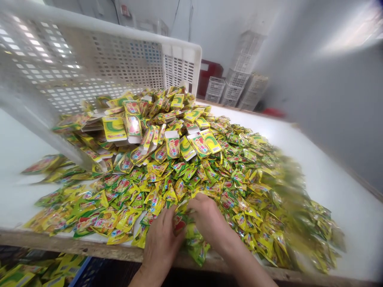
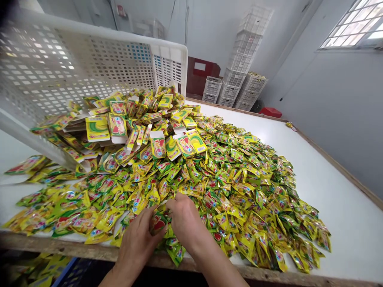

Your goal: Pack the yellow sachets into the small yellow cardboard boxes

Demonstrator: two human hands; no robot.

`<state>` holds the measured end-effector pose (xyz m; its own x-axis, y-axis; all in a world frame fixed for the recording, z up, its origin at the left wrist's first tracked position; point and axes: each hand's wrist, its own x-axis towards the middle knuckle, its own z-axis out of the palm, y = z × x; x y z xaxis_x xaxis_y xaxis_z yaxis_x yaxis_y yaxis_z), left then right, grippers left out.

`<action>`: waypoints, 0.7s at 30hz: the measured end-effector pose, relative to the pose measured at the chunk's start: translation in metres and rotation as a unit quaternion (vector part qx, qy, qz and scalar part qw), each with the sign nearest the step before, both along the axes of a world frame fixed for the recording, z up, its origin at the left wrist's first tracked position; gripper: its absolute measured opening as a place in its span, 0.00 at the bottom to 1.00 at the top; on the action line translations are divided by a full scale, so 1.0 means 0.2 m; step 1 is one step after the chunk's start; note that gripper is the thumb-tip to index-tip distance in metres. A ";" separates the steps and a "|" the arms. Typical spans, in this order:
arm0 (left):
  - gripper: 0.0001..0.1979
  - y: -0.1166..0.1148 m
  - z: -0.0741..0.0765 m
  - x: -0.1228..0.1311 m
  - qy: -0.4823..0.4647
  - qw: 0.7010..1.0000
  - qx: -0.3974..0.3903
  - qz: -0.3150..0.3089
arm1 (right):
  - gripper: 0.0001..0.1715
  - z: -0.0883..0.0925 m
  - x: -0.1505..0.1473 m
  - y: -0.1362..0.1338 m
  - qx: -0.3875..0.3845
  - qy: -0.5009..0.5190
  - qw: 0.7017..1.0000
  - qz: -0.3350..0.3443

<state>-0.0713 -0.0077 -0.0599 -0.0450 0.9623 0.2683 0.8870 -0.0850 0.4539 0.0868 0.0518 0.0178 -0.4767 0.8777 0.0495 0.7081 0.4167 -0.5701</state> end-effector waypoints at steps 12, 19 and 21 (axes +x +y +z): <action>0.24 -0.01 -0.01 0.01 -0.036 0.997 0.063 0.019 | 0.06 0.06 -0.06 0.05 -0.045 0.069 0.996 0.028; 0.23 -0.02 0.01 0.02 -0.162 0.986 -0.009 0.037 | 0.21 0.11 -0.08 0.02 -0.052 0.047 0.996 0.063; 0.22 -0.02 0.04 0.00 -0.267 0.962 -0.050 0.031 | 0.23 0.09 -0.08 0.03 -0.049 0.099 0.994 0.020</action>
